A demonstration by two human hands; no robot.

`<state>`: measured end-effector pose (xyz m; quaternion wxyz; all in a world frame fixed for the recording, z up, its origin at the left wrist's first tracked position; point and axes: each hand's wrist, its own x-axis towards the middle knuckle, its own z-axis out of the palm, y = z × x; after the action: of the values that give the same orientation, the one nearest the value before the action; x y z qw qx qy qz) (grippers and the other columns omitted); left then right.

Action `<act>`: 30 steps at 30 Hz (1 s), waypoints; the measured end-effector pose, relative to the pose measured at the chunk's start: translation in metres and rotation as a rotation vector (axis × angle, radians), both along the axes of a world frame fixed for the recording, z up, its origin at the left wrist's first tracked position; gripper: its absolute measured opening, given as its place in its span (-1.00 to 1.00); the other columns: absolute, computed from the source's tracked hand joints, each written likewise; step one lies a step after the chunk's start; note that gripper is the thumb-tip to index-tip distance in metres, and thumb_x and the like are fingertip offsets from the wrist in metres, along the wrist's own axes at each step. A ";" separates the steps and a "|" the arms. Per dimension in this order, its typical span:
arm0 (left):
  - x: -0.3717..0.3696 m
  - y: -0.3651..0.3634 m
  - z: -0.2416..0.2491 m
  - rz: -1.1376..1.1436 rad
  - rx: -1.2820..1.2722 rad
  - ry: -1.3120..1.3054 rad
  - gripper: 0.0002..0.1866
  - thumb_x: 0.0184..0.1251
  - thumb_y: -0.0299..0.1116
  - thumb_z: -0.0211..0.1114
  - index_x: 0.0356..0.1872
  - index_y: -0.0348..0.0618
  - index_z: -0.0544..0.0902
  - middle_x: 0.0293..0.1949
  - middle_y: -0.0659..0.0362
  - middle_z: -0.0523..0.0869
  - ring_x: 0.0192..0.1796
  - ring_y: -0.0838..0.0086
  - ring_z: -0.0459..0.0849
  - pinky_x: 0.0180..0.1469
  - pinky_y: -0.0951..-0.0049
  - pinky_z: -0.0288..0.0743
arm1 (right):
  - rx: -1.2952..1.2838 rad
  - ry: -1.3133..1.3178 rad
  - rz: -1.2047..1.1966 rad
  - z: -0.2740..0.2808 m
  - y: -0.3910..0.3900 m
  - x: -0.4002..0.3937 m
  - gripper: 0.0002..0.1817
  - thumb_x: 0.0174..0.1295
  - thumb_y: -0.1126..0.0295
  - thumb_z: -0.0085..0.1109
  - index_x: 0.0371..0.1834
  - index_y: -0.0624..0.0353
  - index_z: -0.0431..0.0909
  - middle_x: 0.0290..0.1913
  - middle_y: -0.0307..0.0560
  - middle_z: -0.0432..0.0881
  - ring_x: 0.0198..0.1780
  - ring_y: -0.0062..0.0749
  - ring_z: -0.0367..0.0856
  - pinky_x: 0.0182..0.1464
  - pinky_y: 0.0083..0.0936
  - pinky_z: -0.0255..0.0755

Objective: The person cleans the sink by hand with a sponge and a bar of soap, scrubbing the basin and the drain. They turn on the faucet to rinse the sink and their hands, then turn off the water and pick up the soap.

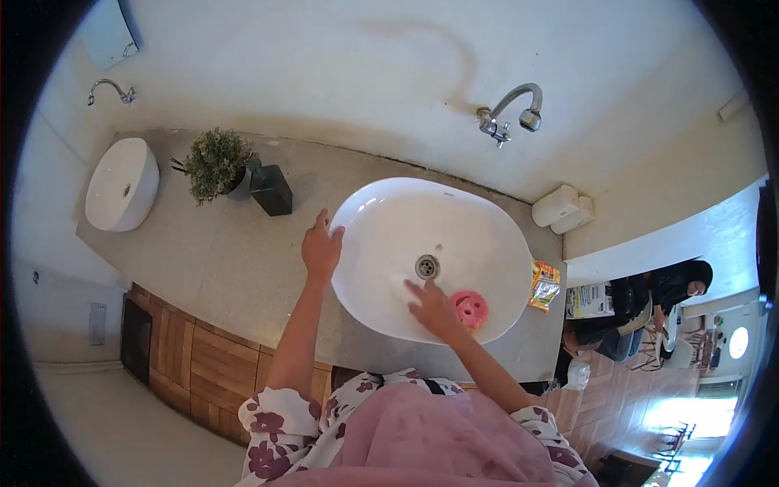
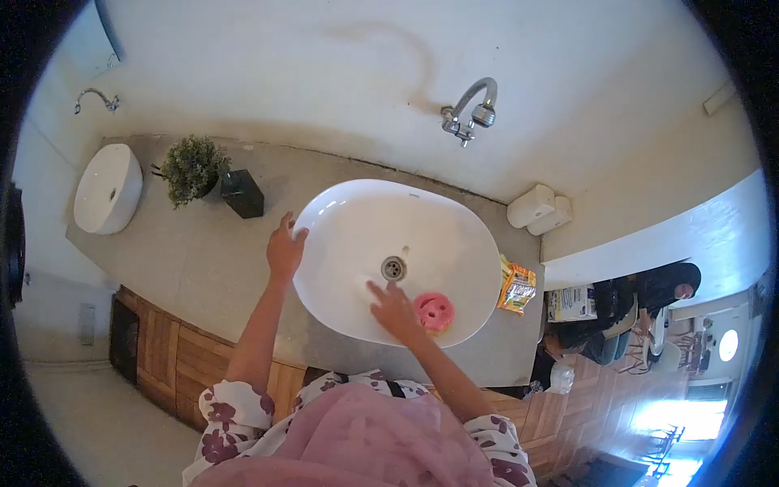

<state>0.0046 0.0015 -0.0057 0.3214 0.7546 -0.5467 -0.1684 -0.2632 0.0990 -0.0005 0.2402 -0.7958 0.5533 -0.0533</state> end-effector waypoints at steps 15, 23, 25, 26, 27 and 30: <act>-0.001 0.030 -0.006 0.075 0.140 0.102 -0.39 0.35 -0.10 0.21 0.35 -0.11 0.32 0.13 -0.12 0.60 0.16 0.01 0.58 0.17 0.13 0.43 | -0.195 0.413 -0.294 0.027 -0.029 -0.148 -0.47 0.06 0.26 0.29 0.16 -0.02 0.48 0.07 0.04 0.46 0.17 -0.13 0.41 0.19 -0.12 0.26; -0.008 0.033 -0.004 0.111 0.014 0.036 -0.51 0.41 -0.10 0.13 0.28 -0.07 0.44 0.00 -0.11 0.68 0.03 0.01 0.66 0.08 0.15 0.49 | -0.104 -0.025 -0.052 0.017 0.011 -0.106 -0.34 0.05 -0.06 0.27 0.26 -0.09 0.47 0.26 0.16 0.36 0.39 0.02 0.20 0.43 0.14 -0.06; -0.010 0.033 0.002 0.120 0.037 0.039 -0.54 0.41 -0.11 0.13 0.25 -0.08 0.47 -0.02 -0.11 0.69 0.02 0.02 0.67 0.06 0.16 0.49 | -0.109 0.025 -0.021 0.007 0.016 -0.099 -0.29 0.02 -0.13 0.28 0.26 -0.09 0.47 0.27 0.15 0.36 0.39 0.02 0.20 0.43 0.16 -0.07; -0.012 0.032 0.004 0.137 0.059 0.047 -0.56 0.41 -0.11 0.13 0.21 -0.09 0.50 -0.04 -0.10 0.70 0.00 0.03 0.68 0.05 0.16 0.50 | -0.115 0.079 0.018 0.003 0.018 -0.098 -0.25 -0.01 -0.20 0.29 0.26 -0.10 0.47 0.27 0.15 0.35 0.39 0.03 0.21 0.42 0.19 -0.07; -0.014 0.031 0.007 0.126 0.064 0.052 -0.56 0.41 -0.11 0.13 0.21 -0.09 0.50 -0.04 -0.10 0.70 0.00 0.03 0.68 0.05 0.16 0.50 | -0.110 0.086 0.007 0.008 0.016 -0.098 -0.25 -0.01 -0.20 0.29 0.26 -0.10 0.47 0.27 0.15 0.35 0.39 0.03 0.21 0.42 0.19 -0.07; -0.014 0.031 0.010 0.103 0.052 0.046 -0.60 0.42 -0.13 0.13 0.15 -0.11 0.55 -0.09 -0.10 0.72 -0.04 0.03 0.70 0.01 0.17 0.51 | -0.079 0.098 0.012 0.023 0.017 -0.097 -0.20 -0.04 -0.25 0.29 0.27 -0.12 0.45 0.27 0.14 0.36 0.38 0.05 0.22 0.40 0.23 -0.03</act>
<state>-0.0091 0.0326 0.0047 0.3226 0.7858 -0.4949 -0.1830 -0.3599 0.1163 0.0223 0.1815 -0.8097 0.5569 -0.0347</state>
